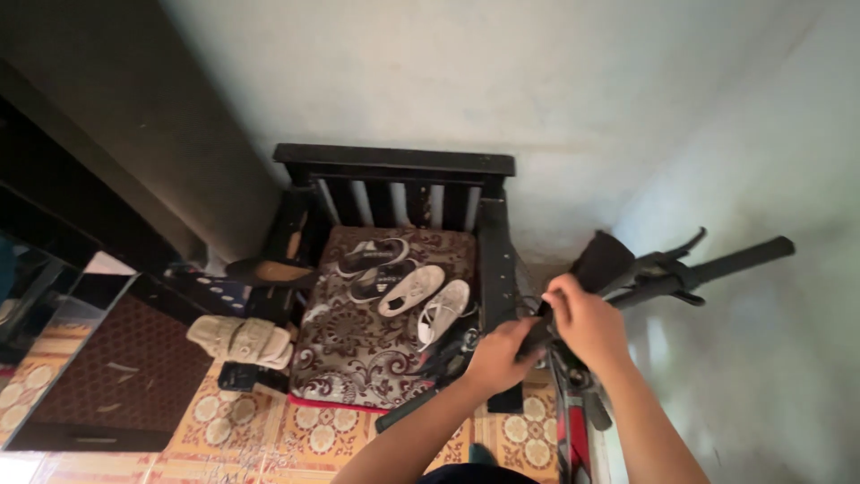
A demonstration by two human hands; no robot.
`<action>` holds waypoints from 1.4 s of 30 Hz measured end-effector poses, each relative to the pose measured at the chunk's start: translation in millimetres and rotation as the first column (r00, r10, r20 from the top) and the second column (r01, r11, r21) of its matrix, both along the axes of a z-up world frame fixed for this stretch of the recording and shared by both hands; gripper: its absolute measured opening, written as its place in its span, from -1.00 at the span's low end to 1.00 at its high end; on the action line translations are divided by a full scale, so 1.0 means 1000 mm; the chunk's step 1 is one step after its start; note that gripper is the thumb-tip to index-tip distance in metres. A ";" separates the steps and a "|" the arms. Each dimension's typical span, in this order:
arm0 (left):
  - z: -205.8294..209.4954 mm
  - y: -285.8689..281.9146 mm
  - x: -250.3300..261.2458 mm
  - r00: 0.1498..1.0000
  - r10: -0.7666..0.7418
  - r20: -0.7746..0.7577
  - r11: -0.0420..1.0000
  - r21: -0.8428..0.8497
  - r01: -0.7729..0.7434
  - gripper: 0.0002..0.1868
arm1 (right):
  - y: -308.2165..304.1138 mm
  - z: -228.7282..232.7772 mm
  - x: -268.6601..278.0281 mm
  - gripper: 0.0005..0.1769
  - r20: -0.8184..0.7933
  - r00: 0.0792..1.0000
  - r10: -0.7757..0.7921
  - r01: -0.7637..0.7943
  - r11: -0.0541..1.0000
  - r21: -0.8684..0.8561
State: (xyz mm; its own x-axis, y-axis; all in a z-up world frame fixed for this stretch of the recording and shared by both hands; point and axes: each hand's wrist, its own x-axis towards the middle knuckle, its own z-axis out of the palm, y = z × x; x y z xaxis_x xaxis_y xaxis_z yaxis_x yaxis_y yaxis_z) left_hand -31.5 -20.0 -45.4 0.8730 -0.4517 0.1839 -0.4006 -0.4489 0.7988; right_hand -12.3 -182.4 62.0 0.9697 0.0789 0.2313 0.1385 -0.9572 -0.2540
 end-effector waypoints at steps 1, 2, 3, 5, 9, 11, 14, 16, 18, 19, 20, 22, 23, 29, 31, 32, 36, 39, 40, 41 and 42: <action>-0.005 -0.007 0.001 1.000 -0.013 0.000 1.000 -0.004 0.013 -0.33 | -0.011 -0.005 0.000 -0.82 0.000 1.000 -0.013 0.013 1.000 -0.004; -0.009 -0.014 0.004 0.995 0.024 0.097 0.996 -0.083 -0.016 -0.38 | -0.023 -0.009 0.002 -0.83 -0.011 0.999 -0.030 0.032 0.970 0.241; -0.013 -0.021 0.007 0.980 0.069 0.189 0.986 -0.165 -0.038 -0.44 | -0.035 -0.013 0.003 -0.83 -0.022 0.999 -0.043 0.049 0.881 0.471; 0.000 -0.034 0.009 0.984 0.048 0.170 0.984 -0.178 -0.017 -0.43 | -0.056 -0.029 0.004 -0.84 0.117 0.992 -0.049 -0.036 0.775 0.631; 0.018 -0.068 0.019 0.991 -0.023 0.134 0.976 -0.213 0.052 -0.45 | -0.086 -0.050 0.005 -0.77 0.410 0.886 -0.214 -0.213 0.598 0.773; 0.015 -0.087 0.024 0.991 -0.023 0.128 0.967 -0.247 0.055 -0.42 | -0.094 -0.064 0.003 -0.78 0.463 0.829 -0.314 -0.071 0.762 0.643; 0.007 -0.109 0.028 0.992 -0.002 0.127 0.957 -0.287 0.038 -0.34 | -0.095 -0.078 -0.002 -0.77 0.458 0.791 -0.404 0.093 0.821 0.563; 0.002 -0.118 0.026 0.991 0.001 0.134 0.955 -0.295 0.039 -0.29 | -0.086 -0.076 -0.011 -0.76 0.389 0.817 -0.425 0.099 0.769 0.632; -0.001 -0.122 0.023 0.998 0.045 -0.036 0.956 -0.288 -0.053 -0.29 | -0.070 -0.067 -0.024 -0.75 0.249 0.853 -0.459 0.126 0.644 0.754; -0.004 -0.123 0.022 0.999 0.025 -0.033 0.957 -0.288 -0.034 -0.29 | -0.062 -0.067 -0.031 -0.75 0.251 0.843 -0.475 0.136 0.641 0.755; -0.006 -0.124 0.022 0.992 0.042 -0.115 0.973 -0.220 -0.067 -0.28 | -0.054 -0.066 -0.038 -0.75 0.246 0.852 -0.462 0.178 0.698 0.693; -0.012 -0.124 0.023 0.980 0.050 -0.191 0.986 -0.148 -0.079 -0.28 | -0.041 -0.066 -0.046 -0.75 0.241 0.853 -0.463 0.228 0.745 0.626; -0.017 -0.124 0.026 0.987 0.036 -0.158 0.989 -0.134 -0.058 -0.31 | -0.038 -0.069 -0.049 -0.77 0.244 0.853 -0.461 0.226 0.749 0.623; -0.017 -0.119 0.028 1.000 0.010 0.008 0.994 -0.106 -0.009 -0.45 | -0.032 -0.087 -0.046 -0.81 0.312 0.789 -0.529 0.211 0.711 0.671; -0.019 -0.118 0.032 1.000 0.003 0.029 0.990 -0.141 0.001 -0.46 | -0.031 -0.090 -0.039 -0.81 0.309 0.757 -0.576 0.215 0.665 0.715; -0.022 -0.116 0.032 0.999 -0.021 0.035 0.985 -0.169 0.027 -0.54 | -0.030 -0.090 -0.039 -0.79 0.321 0.753 -0.574 0.239 0.693 0.680; -0.017 -0.110 0.037 0.997 -0.077 0.007 0.979 -0.187 0.077 -0.55 | -0.029 -0.090 -0.031 -0.74 0.279 0.747 -0.604 0.278 0.664 0.694; -0.011 -0.107 0.041 0.996 -0.090 -0.020 0.977 -0.197 0.085 -0.37 | -0.030 -0.087 -0.022 -0.76 0.324 0.754 -0.572 0.232 0.693 0.683; -0.004 -0.104 0.041 0.996 -0.090 -0.019 0.977 -0.196 0.084 -0.37 | -0.031 -0.087 -0.020 -0.76 0.324 0.754 -0.572 0.232 0.693 0.683; 0.002 -0.102 0.040 0.992 -0.106 -0.068 0.973 -0.213 0.089 -0.43 | -0.031 -0.087 -0.019 -0.77 0.277 0.766 -0.580 0.236 0.654 0.719; 0.009 -0.100 0.040 0.986 -0.121 -0.116 0.968 -0.233 0.091 -0.49 | -0.032 -0.087 -0.016 -0.78 0.230 0.779 -0.583 0.239 0.615 0.751</action>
State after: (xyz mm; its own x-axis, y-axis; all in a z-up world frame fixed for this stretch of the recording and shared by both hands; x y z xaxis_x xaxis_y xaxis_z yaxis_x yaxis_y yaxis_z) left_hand 8.6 -119.6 -36.4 0.8453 -0.5025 0.1818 -0.3240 -0.2115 0.9221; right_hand -28.2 -214.6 -25.2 0.6399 -0.6399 0.4255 0.0267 -0.5348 -0.8445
